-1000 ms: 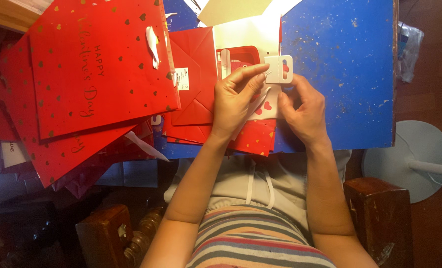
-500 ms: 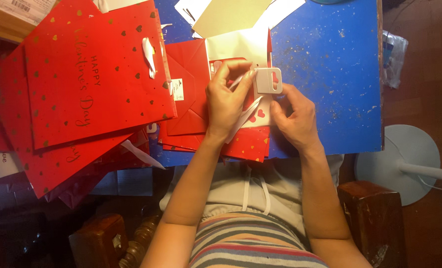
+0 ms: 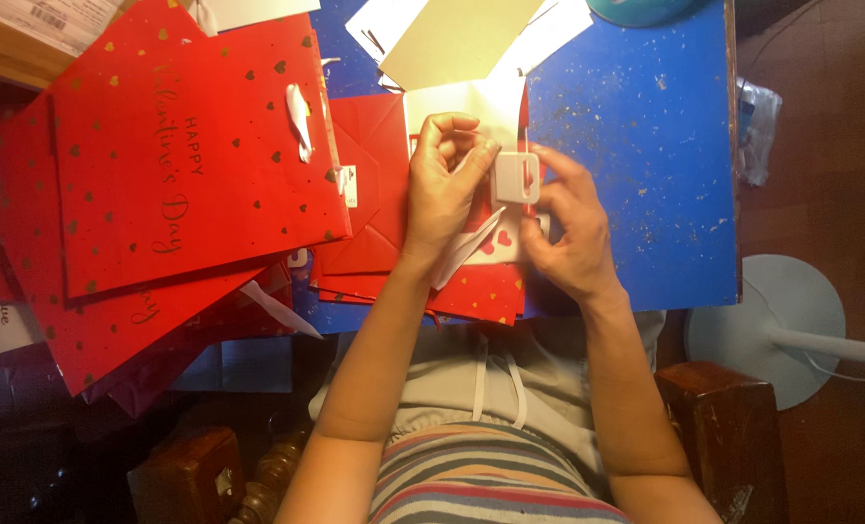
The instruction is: The person assembles red Valentine's Day gift bags by threading white and red ribbons through the bag handles and tying them. They handle multiple bags, fold and align the ribbons, and stack the finished bags on a blue table.
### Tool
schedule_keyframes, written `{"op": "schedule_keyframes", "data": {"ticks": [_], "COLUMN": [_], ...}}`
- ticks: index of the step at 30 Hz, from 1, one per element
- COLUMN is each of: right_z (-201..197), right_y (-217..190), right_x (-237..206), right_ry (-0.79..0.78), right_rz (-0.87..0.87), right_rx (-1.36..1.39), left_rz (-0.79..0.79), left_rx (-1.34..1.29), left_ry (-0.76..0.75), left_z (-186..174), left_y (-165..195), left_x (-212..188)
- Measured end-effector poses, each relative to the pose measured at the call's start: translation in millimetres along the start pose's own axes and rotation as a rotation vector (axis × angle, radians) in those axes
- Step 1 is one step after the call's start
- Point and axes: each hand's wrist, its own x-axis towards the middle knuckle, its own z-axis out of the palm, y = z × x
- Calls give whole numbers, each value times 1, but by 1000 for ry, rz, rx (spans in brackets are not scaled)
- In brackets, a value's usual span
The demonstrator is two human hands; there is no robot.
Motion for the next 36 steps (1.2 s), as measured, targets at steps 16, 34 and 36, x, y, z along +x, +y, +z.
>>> {"op": "schedule_keyframes", "data": {"ticks": [16, 34, 36], "right_z": [13, 23, 24], "right_y": [17, 31, 31], "right_x": [27, 34, 33], "right_ry": [-70, -136, -116], "right_rz": [502, 524, 542], "right_rx": [788, 665, 667], "left_rz": [-203, -290, -257], "left_rx": [-4, 50, 26], "left_ry": [-2, 10, 15], "left_z": [2, 2, 3], "left_y": [20, 31, 29], "left_x": [-5, 1, 2]}}
